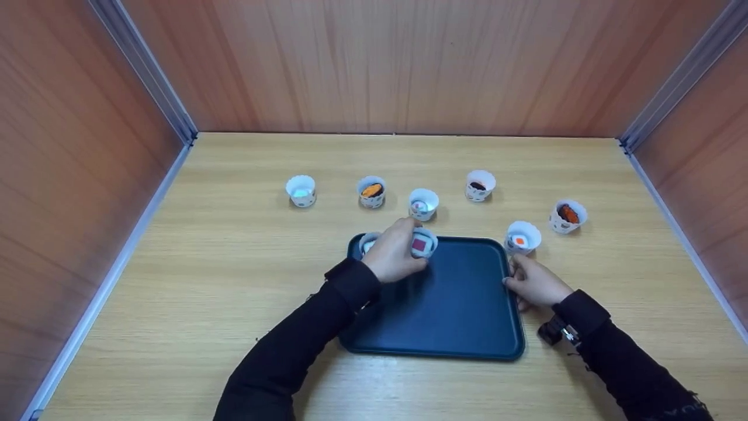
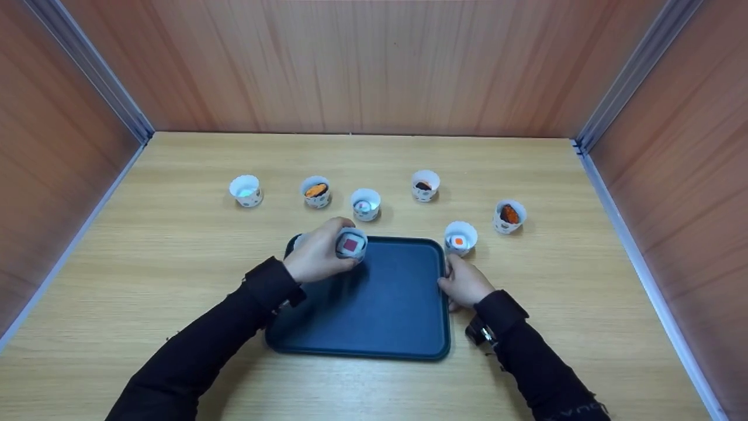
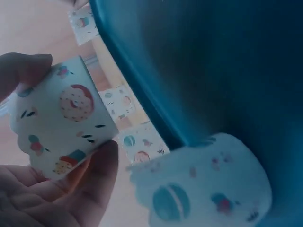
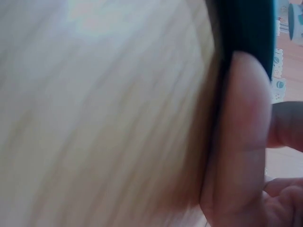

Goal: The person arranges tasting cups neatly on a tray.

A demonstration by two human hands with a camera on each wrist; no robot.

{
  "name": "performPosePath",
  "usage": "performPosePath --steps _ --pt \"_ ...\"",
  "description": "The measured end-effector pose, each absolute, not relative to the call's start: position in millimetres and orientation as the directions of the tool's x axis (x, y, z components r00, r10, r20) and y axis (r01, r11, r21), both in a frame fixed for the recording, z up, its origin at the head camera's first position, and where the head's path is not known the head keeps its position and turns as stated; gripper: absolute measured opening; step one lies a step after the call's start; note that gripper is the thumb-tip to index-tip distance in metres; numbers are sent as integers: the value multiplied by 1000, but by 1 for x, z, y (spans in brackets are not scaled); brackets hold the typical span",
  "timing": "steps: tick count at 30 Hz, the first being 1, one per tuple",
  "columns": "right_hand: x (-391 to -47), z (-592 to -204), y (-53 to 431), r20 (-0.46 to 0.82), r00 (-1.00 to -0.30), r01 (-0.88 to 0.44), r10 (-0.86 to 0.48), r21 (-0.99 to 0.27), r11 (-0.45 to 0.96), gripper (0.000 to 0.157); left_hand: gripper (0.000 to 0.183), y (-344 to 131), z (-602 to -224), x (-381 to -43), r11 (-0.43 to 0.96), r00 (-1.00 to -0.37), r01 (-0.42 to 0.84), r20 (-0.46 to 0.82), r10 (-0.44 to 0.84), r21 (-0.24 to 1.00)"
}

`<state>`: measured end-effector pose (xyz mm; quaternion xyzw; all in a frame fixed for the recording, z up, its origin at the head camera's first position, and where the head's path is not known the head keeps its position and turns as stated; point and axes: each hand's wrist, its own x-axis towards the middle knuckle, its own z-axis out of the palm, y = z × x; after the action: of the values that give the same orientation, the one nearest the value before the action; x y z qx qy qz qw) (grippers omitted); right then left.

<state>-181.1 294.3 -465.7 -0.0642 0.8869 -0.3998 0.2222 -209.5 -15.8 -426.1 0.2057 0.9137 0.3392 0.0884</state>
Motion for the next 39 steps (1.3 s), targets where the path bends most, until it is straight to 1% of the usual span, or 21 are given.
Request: performPosePath --steps 7,15,21,26,31,34,39 --pt "-181 -467 295 -336 -896 58 -292 -739 671 16 64 -4 -430 -219 751 -900 303 -85 428 586" --pt "-180 -468 295 -313 -897 31 -312 -749 662 15 54 6 -435 -222 811 -883 378 -89 461 447" --pt "-181 -468 294 -328 -896 52 -300 -748 662 16 56 9 -436 -226 847 -880 358 -161 446 393" --pt "-181 -467 294 -334 -896 64 -291 -746 663 16 62 9 -435 -229 853 -879 341 -189 438 395" --pt "-181 -468 294 -325 -901 57 -287 -744 666 16 70 6 -431 -230 839 -876 326 -195 441 435" --pt "-181 -468 294 -323 -901 53 -290 -745 665 16 77 -1 -423 -231 824 -886 321 -160 436 467" --pt "-181 -468 294 -328 -898 56 -293 -746 663 16 86 -22 -407 -235 787 -909 325 -57 413 524"
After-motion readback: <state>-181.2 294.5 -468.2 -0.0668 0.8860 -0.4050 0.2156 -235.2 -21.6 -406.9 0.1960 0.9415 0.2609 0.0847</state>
